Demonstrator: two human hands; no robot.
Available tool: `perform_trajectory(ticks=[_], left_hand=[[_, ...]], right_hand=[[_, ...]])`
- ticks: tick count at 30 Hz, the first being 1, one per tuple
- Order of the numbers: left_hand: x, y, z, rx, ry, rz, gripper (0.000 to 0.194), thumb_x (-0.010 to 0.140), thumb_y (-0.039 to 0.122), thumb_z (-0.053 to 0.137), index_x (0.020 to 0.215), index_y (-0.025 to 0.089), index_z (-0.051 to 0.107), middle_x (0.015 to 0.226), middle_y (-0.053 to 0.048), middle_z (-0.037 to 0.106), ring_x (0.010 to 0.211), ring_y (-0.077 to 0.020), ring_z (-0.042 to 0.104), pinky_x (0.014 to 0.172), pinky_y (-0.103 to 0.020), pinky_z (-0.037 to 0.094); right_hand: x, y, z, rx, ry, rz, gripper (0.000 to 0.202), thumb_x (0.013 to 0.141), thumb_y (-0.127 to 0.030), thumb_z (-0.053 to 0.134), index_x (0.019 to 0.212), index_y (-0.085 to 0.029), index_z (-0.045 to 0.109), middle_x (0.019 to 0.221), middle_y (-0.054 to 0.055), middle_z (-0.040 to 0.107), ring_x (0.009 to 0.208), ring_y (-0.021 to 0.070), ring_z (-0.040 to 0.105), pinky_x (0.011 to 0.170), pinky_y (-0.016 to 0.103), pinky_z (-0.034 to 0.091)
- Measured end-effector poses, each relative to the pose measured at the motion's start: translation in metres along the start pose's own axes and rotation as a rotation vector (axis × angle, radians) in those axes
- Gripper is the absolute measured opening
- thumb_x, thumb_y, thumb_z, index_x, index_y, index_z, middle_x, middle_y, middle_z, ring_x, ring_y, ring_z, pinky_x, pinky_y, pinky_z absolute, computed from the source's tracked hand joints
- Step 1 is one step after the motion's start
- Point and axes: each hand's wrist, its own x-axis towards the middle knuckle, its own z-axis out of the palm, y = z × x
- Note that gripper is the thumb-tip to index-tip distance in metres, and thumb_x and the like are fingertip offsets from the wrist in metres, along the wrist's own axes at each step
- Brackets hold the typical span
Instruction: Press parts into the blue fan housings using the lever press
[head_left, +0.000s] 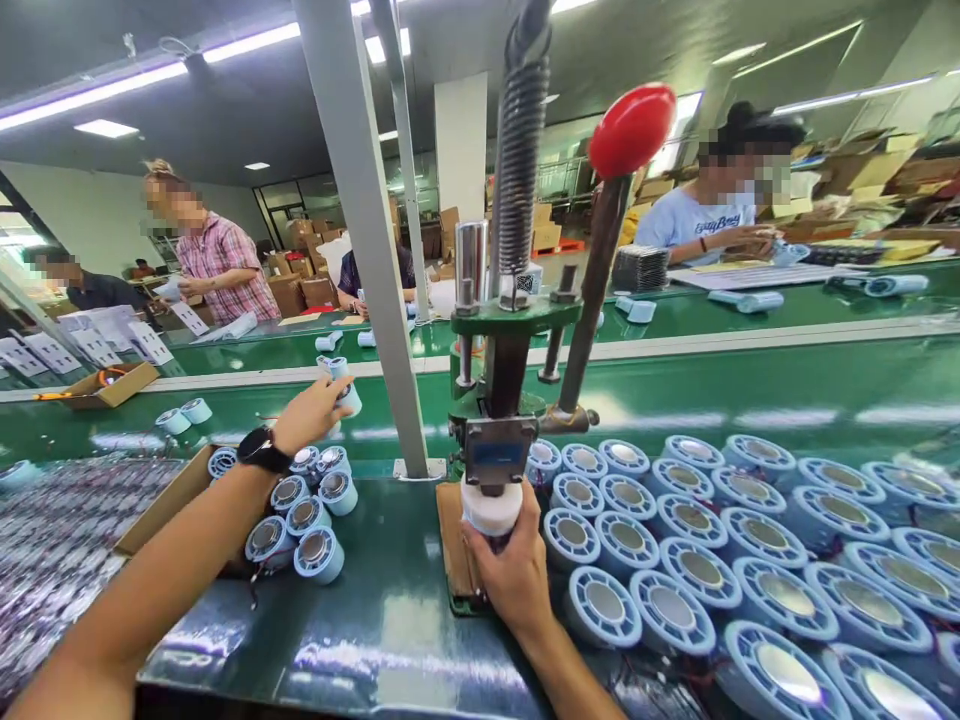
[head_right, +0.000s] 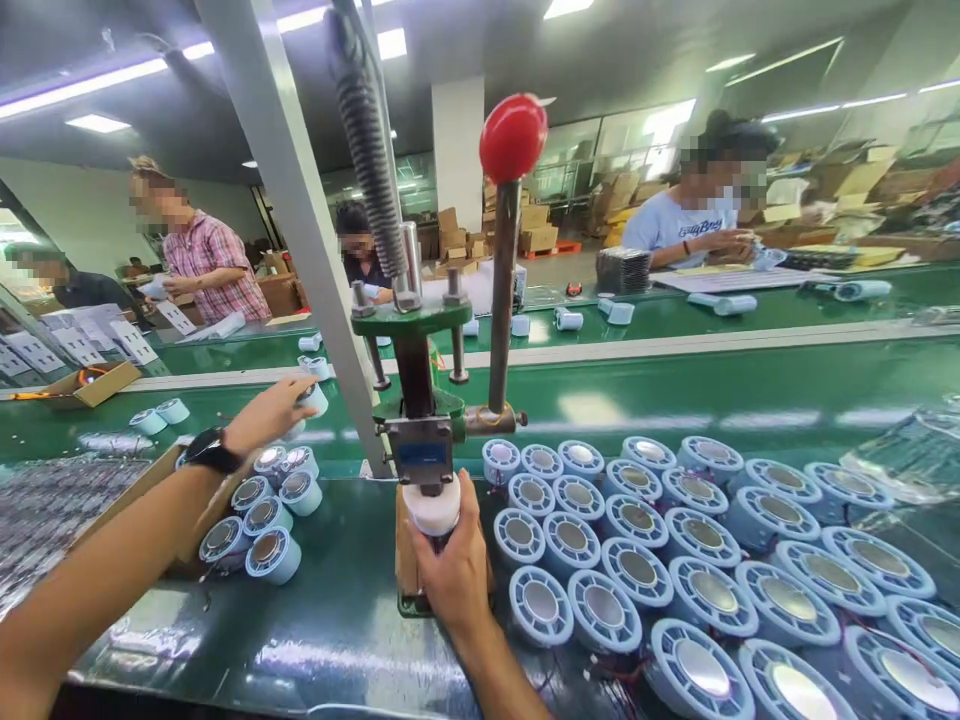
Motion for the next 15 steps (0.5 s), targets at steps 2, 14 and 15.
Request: perform_trajectory(ticks=[2,14,15], left_hand=[[-0.047,0.024,0.002,0.047,-0.125,0.100,0.053,0.085,0.032,0.064,0.137,0.026,0.055,0.105,-0.006,0.062,0.088,-0.0246,0.060,0.088,-0.035,0.047],[-0.126,0.063,0.085,0.223,-0.045,-0.023,0.045,0.084,0.018,0.064,0.128,0.022,0.060,0.126,-0.018,0.059,0.118,-0.0356,0.054,0.095,-0.046,0.047],[-0.125,0.053,0.076,0.206,-0.007,-0.033,0.041,0.084,0.019,0.065,0.125,0.023,0.062,0.130,-0.016,0.058,0.121,-0.0339,0.053,0.099,-0.046,0.045]], right_hand=[[0.000,-0.001,0.000,0.025,0.032,0.004,0.081,0.085,-0.053,0.063,0.148,-0.014,0.031,0.138,0.020,0.052,0.121,0.0274,0.061,0.099,0.041,0.054],[-0.037,-0.028,-0.036,0.068,0.074,0.027,0.076,0.083,-0.059,0.063,0.140,-0.013,0.045,0.130,0.018,0.057,0.118,0.0318,0.058,0.101,0.047,0.048],[-0.050,-0.031,-0.046,0.063,0.050,0.046,0.074,0.082,-0.059,0.064,0.138,-0.013,0.048,0.129,0.017,0.058,0.116,0.0321,0.059,0.099,0.047,0.048]])
